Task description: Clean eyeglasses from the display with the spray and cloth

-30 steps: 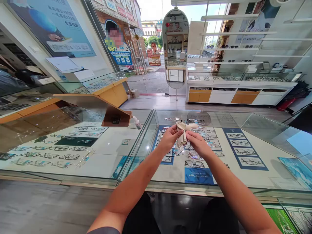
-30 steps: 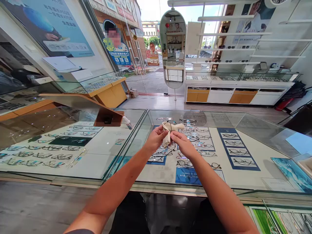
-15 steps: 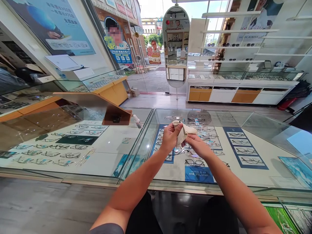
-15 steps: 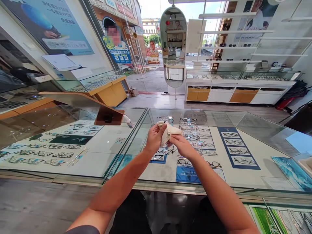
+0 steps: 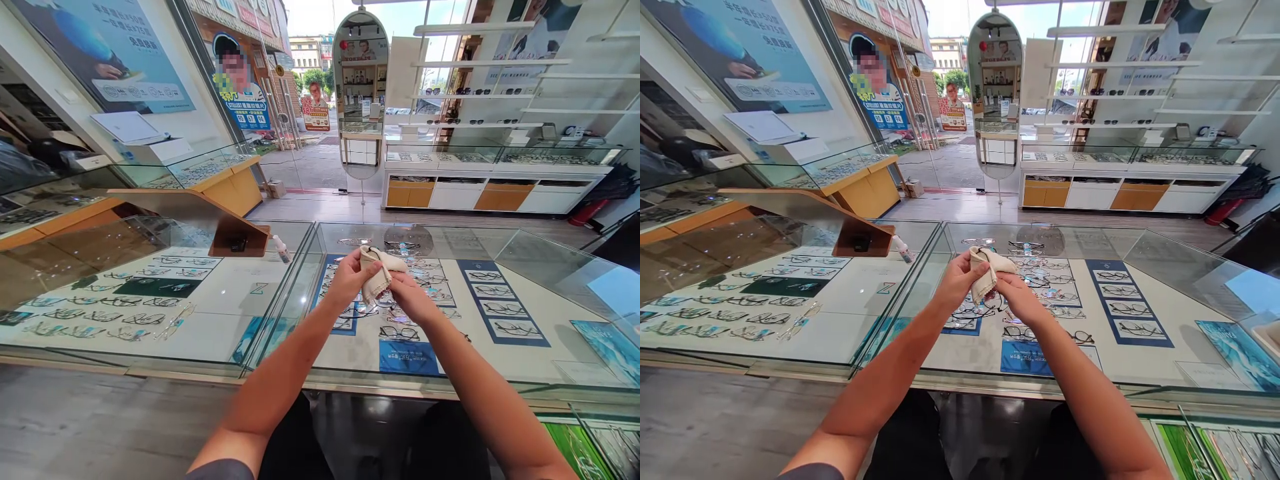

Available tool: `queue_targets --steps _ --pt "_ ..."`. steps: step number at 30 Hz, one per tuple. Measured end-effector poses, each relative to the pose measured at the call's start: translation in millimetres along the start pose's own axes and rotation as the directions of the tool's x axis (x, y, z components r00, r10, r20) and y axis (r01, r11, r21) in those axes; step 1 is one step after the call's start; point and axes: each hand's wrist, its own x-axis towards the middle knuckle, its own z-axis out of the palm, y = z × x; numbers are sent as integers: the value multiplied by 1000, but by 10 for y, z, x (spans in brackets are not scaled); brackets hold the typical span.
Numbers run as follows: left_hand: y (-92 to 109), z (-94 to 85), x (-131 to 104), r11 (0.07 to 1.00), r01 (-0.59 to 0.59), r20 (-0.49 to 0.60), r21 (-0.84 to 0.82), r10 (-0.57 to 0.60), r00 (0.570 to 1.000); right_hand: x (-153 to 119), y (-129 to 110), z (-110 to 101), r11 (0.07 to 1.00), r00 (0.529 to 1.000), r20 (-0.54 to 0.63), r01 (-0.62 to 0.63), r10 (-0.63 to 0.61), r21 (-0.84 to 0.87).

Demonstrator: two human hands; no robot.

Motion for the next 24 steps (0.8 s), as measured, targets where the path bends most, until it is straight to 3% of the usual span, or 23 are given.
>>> queue_targets --steps 6,12,16,21,24 --pt "-66 97 -25 998 -34 -196 56 45 980 16 -13 73 997 995 95 34 -28 -66" --pt "-99 -110 76 997 -61 -88 48 65 994 6 -80 13 990 994 35 109 -106 -90" --pt "-111 -175 120 997 -74 -137 -2 73 988 -7 -95 -60 980 988 -11 154 -156 -130" --pt "-85 -168 104 999 -14 -139 50 21 990 -20 -144 -120 935 931 -142 313 -337 -168" --pt "-59 -170 73 990 47 -90 130 -36 995 -17 -167 -153 919 902 -205 347 -381 -185"
